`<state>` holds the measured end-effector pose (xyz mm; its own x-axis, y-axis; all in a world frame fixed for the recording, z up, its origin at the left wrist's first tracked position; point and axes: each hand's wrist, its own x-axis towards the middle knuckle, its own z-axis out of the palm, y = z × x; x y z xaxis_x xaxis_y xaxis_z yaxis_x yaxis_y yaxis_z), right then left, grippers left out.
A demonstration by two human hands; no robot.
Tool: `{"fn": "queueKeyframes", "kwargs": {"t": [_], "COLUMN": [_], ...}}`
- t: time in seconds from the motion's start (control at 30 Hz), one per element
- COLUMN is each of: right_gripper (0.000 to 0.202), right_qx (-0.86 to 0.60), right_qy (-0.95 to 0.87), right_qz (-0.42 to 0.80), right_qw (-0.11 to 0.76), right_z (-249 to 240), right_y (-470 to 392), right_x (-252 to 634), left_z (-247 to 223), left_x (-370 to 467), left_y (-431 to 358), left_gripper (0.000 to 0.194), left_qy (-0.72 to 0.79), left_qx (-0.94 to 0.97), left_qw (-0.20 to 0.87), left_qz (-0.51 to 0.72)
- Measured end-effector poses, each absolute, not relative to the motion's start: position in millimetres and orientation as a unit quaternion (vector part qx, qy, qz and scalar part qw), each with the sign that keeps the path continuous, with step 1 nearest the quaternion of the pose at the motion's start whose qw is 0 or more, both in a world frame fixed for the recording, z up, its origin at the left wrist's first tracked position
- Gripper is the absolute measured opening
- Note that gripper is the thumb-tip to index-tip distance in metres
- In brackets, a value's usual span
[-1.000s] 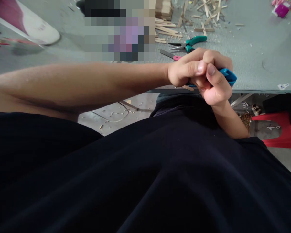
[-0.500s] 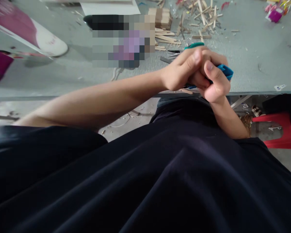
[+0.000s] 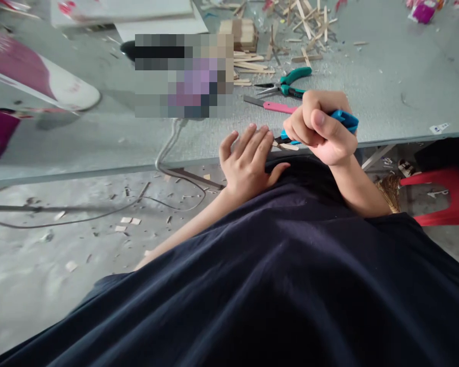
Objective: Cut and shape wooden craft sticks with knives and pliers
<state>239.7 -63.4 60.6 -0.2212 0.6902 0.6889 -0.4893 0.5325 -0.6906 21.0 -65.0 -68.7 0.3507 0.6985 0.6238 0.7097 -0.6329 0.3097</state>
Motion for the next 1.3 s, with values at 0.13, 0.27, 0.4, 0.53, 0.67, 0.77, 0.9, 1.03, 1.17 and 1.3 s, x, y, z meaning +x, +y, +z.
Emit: {"fn": "queueKeyframes", "kwargs": {"t": [0.13,0.27,0.4,0.53,0.67,0.77,0.9,1.03,1.17,1.3], "right_gripper": [0.077,0.078,0.078,0.082,0.077,0.078,0.07,0.066,0.064,0.059], "right_qx": [-0.093,-0.054,-0.158,-0.255,-0.157,-0.102,-0.045,-0.042,-0.031,-0.042], "right_qy": [-0.624,-0.61,-0.538,-0.472,-0.451,-0.489,-0.513,-0.528,-0.543,-0.54], "right_qz": [0.481,0.42,0.371,0.318,0.319,0.302,0.269,0.261,0.258,0.251], "right_qw": [0.609,0.67,0.74,0.781,0.818,0.812,0.814,0.807,0.799,0.802], "right_z": [58.3,39.0,21.8,18.6,19.3,16.9,16.5,20.2,23.2,27.0], "right_y": [-67.5,-60.6,-60.2,-66.4,-64.0,-54.1,-43.9,-41.6,-40.3,-42.6], "right_x": [245.5,242.3,234.4,228.2,224.6,224.7,226.3,228.2,231.8,231.1], "left_z": [-85.5,-94.5,-98.9,-101.0,-101.7,-105.0,-112.3,-114.7,-111.8,-110.0], "left_x": [24.0,23.5,23.6,24.0,24.3,25.7,28.5,31.2,32.2,31.8], "left_y": [-44.5,-33.9,-31.1,-29.6,-29.5,-28.5,-26.5,-26.0,-26.7,-28.2], "left_gripper": [0.065,0.067,0.07,0.067,0.066,0.068,0.067,0.067,0.072,0.071], "left_qy": [-0.439,-0.448,-0.458,-0.455,-0.451,-0.45,-0.44,-0.431,-0.424,-0.411], "left_qx": [-0.809,-0.803,-0.804,-0.799,-0.8,-0.796,-0.796,-0.799,-0.802,-0.806], "left_qw": [0.028,0.028,0.009,0.039,0.031,0.036,0.069,0.069,0.063,0.072], "left_qz": [-0.391,-0.391,-0.38,-0.391,-0.393,-0.404,-0.41,-0.413,-0.416,-0.419]}}
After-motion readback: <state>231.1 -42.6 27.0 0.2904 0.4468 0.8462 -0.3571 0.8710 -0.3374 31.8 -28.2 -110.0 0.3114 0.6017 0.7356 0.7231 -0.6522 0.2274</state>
